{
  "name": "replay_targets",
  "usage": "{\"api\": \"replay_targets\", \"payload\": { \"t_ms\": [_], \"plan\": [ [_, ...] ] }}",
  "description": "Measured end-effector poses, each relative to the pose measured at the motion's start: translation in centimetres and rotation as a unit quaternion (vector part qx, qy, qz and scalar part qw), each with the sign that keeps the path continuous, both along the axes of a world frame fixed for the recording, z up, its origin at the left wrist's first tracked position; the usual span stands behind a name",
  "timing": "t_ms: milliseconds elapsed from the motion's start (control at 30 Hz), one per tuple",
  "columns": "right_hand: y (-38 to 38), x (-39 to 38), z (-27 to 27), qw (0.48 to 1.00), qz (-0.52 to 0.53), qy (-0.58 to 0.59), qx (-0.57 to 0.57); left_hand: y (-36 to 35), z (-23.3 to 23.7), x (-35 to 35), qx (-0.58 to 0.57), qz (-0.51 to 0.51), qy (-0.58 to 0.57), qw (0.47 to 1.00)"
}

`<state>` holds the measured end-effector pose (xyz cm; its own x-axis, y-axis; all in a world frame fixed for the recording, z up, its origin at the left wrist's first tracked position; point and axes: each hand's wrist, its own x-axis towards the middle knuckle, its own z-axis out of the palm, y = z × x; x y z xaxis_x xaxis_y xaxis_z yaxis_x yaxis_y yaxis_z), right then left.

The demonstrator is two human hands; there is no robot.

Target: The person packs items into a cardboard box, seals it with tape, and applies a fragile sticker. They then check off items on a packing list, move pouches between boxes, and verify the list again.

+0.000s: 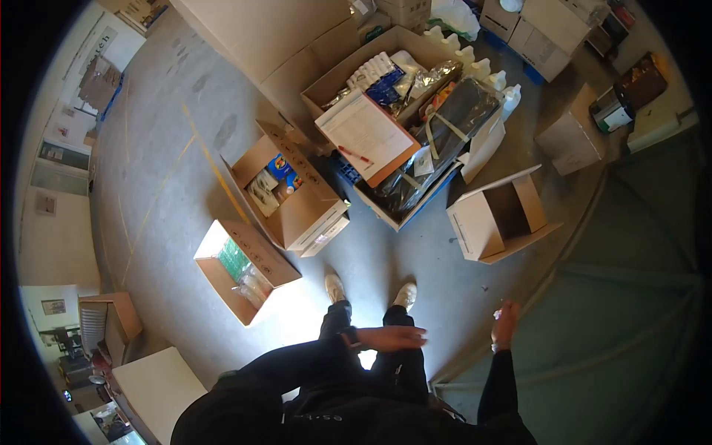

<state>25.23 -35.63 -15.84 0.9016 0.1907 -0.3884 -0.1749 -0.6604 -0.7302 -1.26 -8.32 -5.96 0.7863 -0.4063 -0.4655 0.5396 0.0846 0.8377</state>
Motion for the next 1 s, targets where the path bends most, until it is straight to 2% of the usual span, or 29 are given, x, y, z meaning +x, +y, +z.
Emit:
{"api": "replay_targets", "payload": {
  "t_ms": [33,67,100,133,167,200,233,267,300,333,367,400,433,467,500,533,567,633,733,800,867,933,967,1000],
  "plan": [
    [-3.8,1.9,-3.1,0.962,0.193,-0.072,-0.181,1.7,1.2,-0.6,0.002,0.001,-0.003,1.0],
    [-7.4,3.0,-5.0,0.85,0.37,-0.137,-0.35,3.5,3.5,-1.0,-0.014,0.062,0.091,0.994],
    [-10.3,3.0,-5.1,0.887,0.34,-0.138,-0.279,5.3,4.7,-1.5,-0.029,0.124,0.18,0.975],
    [-11.9,3.2,-5.8,0.919,0.309,-0.146,-0.197,6.5,3.7,-2.6,0.002,0.139,0.161,0.977],
    [-13.0,3.7,-7.2,0.919,0.309,-0.164,-0.18,7.5,1.5,-4.2,0.039,0.157,0.138,0.977],
    [-14.0,4.3,-9.3,0.972,0.196,-0.104,-0.074,8.3,-1.7,-6.3,0.09,0.174,0.104,0.975],
    [-14.4,5.1,-12.0,0.995,0.083,-0.033,0.036,10.1,-0.9,-6.5,0.104,0.186,0.109,0.971],
    [-14.5,6.1,-15.2,0.989,-0.027,0.047,0.138,12.1,0.1,-6.5,0.122,0.193,0.103,0.968],
    [-12.0,7.3,-12.6,0.989,-0.015,0.043,0.141,13.8,1.3,-6.4,0.132,0.2,0.1,0.966],
    [-5.5,6.4,-10.1,0.981,0.146,-0.044,-0.118,15.5,2.8,-5.6,0.188,0.186,0.041,0.964],
    [3.0,2.4,-4.9,0.871,0.297,-0.136,-0.366,17.5,4.9,-4.6,0.242,0.179,-0.014,0.954],
    [7.9,2.0,-4.9,0.888,0.336,-0.173,-0.263,20.0,8.4,-2.8,0.301,0.16,-0.152,0.928],
    [12.4,1.5,-4.8,0.886,0.389,-0.196,-0.157,22.6,13.7,-0.7,0.291,0.17,-0.276,0.9],
    [18.8,0.4,-2.6,0.847,0.471,-0.187,-0.158,24.0,17.3,1.3,0.347,0.197,-0.36,0.843],
    [25.9,-1.8,-0.2,0.796,0.558,-0.175,-0.159,25.4,23.9,3.1,0.346,0.177,-0.384,0.838],
    [29.2,-3.3,0.9,0.745,0.627,-0.166,-0.157,26.6,25.2,-0.6,0.358,0.25,-0.341,0.832],
    [43.2,5.0,0.4,0.699,0.69,-0.144,-0.118,27.5,26.6,-4.3,0.37,0.309,-0.294,0.825],
    [53.3,-6.5,1.7,0.644,0.758,-0.088,-0.048,28.2,28.6,-9.5,0.373,0.371,-0.226,0.82],
    [58.5,-20.3,8.7,0.691,0.718,-0.058,0.056,31.4,32.5,-8.3,0.371,0.308,-0.238,0.843],
    [64.7,-23.7,14.5,0.725,0.666,-0.094,0.148,33.8,36.3,-6.1,0.399,0.237,-0.285,0.839],
    [68.0,-20.2,19.6,0.742,0.616,-0.142,0.224,35.1,40.1,-3.2,0.415,0.175,-0.338,0.826],
    [69.4,-13.1,24.5,0.763,0.534,-0.21,0.297,35.9,43.4,1.2,0.421,0.077,-0.405,0.808],
    [71.4,-9.2,25.4,0.787,0.494,-0.236,0.284,35.6,44.7,3.3,0.418,0.031,-0.432,0.798],
    [72.7,-6.3,29.1,0.813,0.426,-0.249,0.307,35.2,45.7,5.2,0.417,-0.003,-0.451,0.789]
  ]
}}
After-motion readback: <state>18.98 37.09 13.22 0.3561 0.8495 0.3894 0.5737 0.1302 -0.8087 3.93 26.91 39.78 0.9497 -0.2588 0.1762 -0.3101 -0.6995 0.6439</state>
